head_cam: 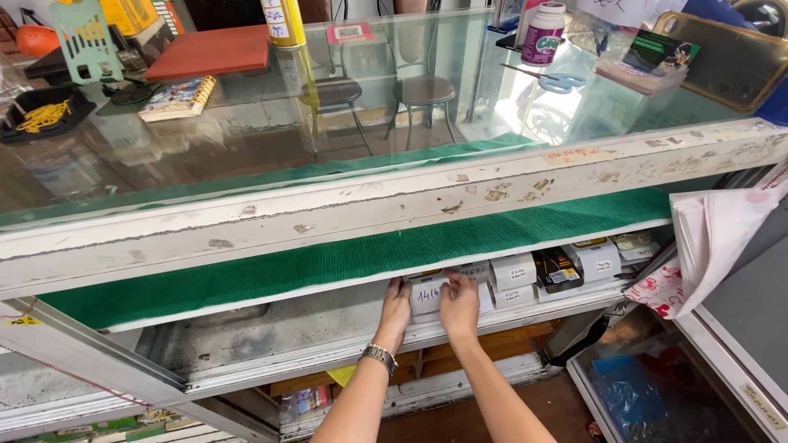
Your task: The person picks up small product boxes from a counter and places them into a glass display cabinet. They handle several yellow and purple boxes one at a time, arranging them on the shelves.
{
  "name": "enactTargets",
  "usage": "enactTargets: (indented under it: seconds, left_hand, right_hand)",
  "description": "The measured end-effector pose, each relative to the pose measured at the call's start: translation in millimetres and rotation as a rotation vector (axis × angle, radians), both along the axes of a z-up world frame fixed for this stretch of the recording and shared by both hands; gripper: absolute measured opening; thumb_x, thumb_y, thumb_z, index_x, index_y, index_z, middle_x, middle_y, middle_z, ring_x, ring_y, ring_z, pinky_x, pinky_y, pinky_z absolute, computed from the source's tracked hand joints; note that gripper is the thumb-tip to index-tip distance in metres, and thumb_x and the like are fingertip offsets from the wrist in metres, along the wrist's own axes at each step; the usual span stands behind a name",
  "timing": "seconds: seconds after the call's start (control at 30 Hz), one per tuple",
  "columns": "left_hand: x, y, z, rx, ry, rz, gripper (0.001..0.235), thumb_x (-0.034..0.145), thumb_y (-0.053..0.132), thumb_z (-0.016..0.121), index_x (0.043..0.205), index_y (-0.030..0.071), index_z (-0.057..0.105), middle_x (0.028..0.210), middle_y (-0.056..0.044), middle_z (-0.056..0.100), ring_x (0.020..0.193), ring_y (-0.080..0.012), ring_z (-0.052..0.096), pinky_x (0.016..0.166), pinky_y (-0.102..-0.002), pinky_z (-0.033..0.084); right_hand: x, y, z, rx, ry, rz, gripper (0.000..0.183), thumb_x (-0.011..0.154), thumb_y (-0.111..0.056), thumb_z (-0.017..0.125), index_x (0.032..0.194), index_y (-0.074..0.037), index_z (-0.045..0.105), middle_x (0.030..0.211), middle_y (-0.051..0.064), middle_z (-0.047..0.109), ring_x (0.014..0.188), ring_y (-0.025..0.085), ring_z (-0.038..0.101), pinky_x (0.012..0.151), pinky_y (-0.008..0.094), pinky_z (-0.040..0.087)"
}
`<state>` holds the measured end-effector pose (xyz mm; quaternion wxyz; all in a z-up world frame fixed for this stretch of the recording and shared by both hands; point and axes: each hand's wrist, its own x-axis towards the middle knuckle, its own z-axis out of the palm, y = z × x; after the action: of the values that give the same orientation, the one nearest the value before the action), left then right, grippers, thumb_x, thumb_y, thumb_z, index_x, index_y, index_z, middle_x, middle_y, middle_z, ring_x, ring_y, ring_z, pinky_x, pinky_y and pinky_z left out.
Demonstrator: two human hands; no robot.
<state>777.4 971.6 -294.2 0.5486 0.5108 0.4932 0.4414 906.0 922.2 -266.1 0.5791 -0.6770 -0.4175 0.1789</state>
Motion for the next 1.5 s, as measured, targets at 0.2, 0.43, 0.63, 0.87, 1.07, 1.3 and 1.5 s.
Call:
enactTargets:
  seconds: [0.2,0.43,0.63,0.87,1.07,1.3,1.5]
  left_hand:
    - [3,13,6,-0.013,0.166,0.014,0.045,0.1,0.024,0.05,0.137,-0.001,0.059,0.134,-0.022,0.065,0.121,-0.0335,0.063,0.103,-0.039,0.046]
    - [-1,-24,23,0.212,0.337,0.163,0.047,0.102,0.028,0.054,0.14,-0.001,0.053,0.132,-0.027,0.061,0.122,-0.0404,0.059,0.104,-0.043,0.044]
    - [-19,-71,82,0.3,0.302,0.155,0.03,0.097,0.024,0.058,0.117,0.008,0.073,0.12,-0.014,0.073,0.113,-0.0304,0.068,0.098,-0.039,0.051]
    - [-47,-118,169,0.295,0.226,0.069,0.024,0.097,0.021,0.059,0.108,0.009,0.077,0.105,-0.011,0.078,0.099,-0.0235,0.073,0.09,-0.035,0.055]
    - [-79,-162,236,0.318,0.177,0.029,0.023,0.097,0.021,0.062,0.106,0.007,0.077,0.096,-0.011,0.08,0.088,-0.0205,0.075,0.081,-0.033,0.057]
    - [-136,-226,308,0.107,0.184,0.044,0.025,0.098,0.024,0.061,0.111,0.008,0.075,0.095,-0.01,0.078,0.077,-0.0236,0.069,0.064,-0.041,0.052]
    - [-186,-272,341,0.413,0.138,0.18,0.024,0.096,0.023,0.065,0.107,0.006,0.076,0.095,-0.009,0.079,0.085,-0.0159,0.074,0.075,-0.03,0.056]
  right_hand:
    - [-7,-12,27,-0.037,-0.371,0.035,0.035,0.086,-0.003,0.068,0.121,-0.004,0.07,0.11,0.018,0.057,0.106,0.036,0.056,0.096,0.045,0.048]
    - [-8,-23,48,-0.205,-0.456,0.039,0.037,0.085,-0.012,0.072,0.122,-0.009,0.07,0.112,0.017,0.057,0.112,0.036,0.052,0.099,0.046,0.045]
    - [-21,-41,59,-0.214,-0.356,0.052,0.031,0.085,-0.016,0.072,0.116,-0.01,0.071,0.115,0.016,0.06,0.111,0.035,0.054,0.097,0.045,0.046]
    - [-43,-76,112,-0.196,-0.347,0.058,0.027,0.086,-0.018,0.072,0.112,-0.011,0.071,0.112,0.015,0.062,0.109,0.036,0.056,0.096,0.045,0.046]
    - [-73,-114,173,-0.11,-0.358,0.08,0.022,0.088,-0.02,0.07,0.107,-0.009,0.073,0.109,0.015,0.063,0.106,0.036,0.058,0.093,0.044,0.047]
    - [-117,-166,239,-0.046,-0.273,0.174,0.021,0.09,-0.024,0.069,0.105,-0.011,0.075,0.103,0.012,0.067,0.099,0.029,0.064,0.083,0.042,0.052]
    - [-165,-199,280,0.052,-0.28,0.321,0.019,0.091,-0.022,0.069,0.105,-0.01,0.076,0.103,0.013,0.067,0.098,0.027,0.065,0.087,0.04,0.052]
